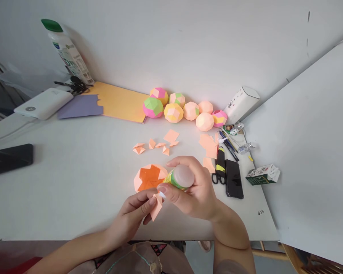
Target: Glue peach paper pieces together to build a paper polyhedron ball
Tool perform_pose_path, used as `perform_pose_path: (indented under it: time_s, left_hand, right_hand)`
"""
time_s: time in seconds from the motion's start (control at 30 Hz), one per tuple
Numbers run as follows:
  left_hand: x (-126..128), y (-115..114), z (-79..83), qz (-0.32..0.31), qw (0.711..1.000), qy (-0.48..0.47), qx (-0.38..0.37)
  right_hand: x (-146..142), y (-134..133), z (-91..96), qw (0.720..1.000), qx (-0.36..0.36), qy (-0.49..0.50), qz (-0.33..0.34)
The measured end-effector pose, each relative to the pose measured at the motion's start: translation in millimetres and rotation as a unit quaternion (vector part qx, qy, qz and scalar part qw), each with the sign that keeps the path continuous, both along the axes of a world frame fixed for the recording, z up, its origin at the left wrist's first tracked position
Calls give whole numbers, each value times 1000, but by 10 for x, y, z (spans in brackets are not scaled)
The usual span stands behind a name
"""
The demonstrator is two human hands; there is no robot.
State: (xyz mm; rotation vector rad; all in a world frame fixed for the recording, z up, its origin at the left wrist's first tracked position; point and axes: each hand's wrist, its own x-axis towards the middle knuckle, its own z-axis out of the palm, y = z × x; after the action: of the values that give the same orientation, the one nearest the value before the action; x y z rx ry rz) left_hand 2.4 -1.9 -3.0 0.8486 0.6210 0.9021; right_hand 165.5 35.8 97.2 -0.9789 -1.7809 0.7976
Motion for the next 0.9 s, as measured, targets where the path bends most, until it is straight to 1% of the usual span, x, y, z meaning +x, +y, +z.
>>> perform_pose_path:
  time_s: [0.23, 0.43, 0.5, 0.73, 0.9]
  left_hand:
    - [-3, 1, 11, 3, 1000, 8, -5]
    - [0, 0, 15, 2, 1000, 5, 3]
    - [-2, 0, 12, 1, 1000, 13, 13]
    - [-46, 8, 52, 3, 993, 72, 95]
    - [-57, 5, 54, 26, 982, 96, 158]
  right_hand:
    - [-23, -25, 24, 999, -40, 9, -19]
    - [-18, -26, 14, 999, -46, 9, -4]
    - [-11, -25, 12, 998, -59, 9, -2]
    - [-4, 29, 16, 984, -174, 50, 4]
    - [10, 117, -20, 958, -266, 108, -5]
